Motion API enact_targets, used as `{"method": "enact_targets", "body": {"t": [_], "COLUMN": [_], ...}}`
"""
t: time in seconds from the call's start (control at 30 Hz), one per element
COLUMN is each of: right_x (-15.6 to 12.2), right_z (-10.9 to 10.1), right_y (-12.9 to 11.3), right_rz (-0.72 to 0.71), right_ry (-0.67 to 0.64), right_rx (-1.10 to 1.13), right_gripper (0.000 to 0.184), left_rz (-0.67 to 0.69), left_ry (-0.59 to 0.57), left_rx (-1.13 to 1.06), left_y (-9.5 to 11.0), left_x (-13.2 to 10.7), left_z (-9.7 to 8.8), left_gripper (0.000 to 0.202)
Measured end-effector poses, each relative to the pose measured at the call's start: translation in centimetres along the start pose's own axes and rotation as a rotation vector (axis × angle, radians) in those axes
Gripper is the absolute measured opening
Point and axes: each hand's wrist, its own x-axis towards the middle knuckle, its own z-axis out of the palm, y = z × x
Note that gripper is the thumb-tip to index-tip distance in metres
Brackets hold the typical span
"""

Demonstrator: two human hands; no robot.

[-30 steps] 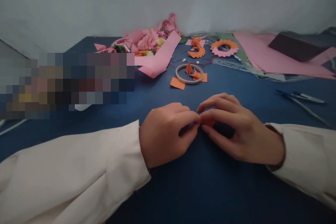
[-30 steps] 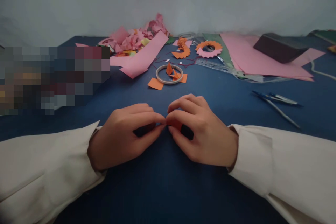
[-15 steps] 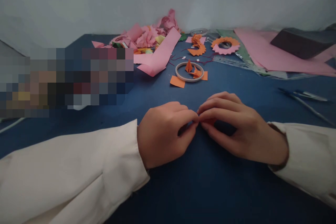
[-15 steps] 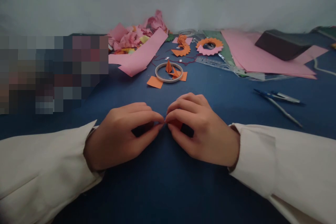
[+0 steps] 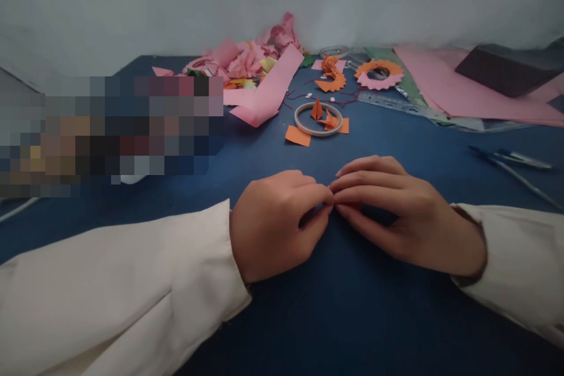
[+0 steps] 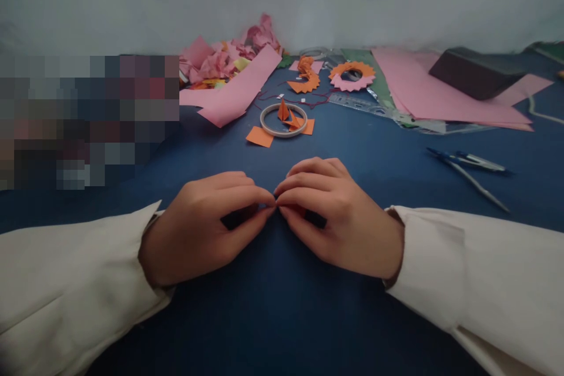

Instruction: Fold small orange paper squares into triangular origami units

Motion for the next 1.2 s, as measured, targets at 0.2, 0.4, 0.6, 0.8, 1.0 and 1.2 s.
{"method": "enact_targets", "body": {"t": [0.2, 0.4, 0.6, 0.8, 1.0, 1.2], "right_x": [-0.15, -0.23, -0.23, -0.14, -0.18, -0.35], "right_z": [0.08, 0.12, 0.03, -0.15, -0.12, -0.07], "right_y": [0.2, 0.29, 0.2, -0.05, 0.04, 0.06], "right_rz": [-0.046, -0.054, -0.051, -0.019, 0.009, 0.038], "right_ry": [0.023, 0.012, -0.013, -0.08, -0.111, -0.103], "right_rx": [-0.003, -0.007, 0.006, 0.009, 0.038, 0.056], "right_gripper": [0.013, 0.013, 0.017, 0.018, 0.021, 0.025], "left_rz": [0.009, 0.015, 0.047, 0.106, 0.095, 0.11], "left_ry": [0.0, 0.003, 0.06, 0.112, 0.097, 0.06], "left_rx": [0.005, 0.012, 0.023, 0.053, 0.079, 0.065], "left_y": [-0.03, -0.11, 0.01, -0.11, -0.16, -0.25], "left_x": [0.0, 0.06, 0.04, -0.11, -0.25, -0.24], "left_z": [0.07, 0.11, 0.15, 0.38, 0.28, 0.27], "left_gripper": [0.014, 0.014, 0.011, 0.013, 0.012, 0.012]}}
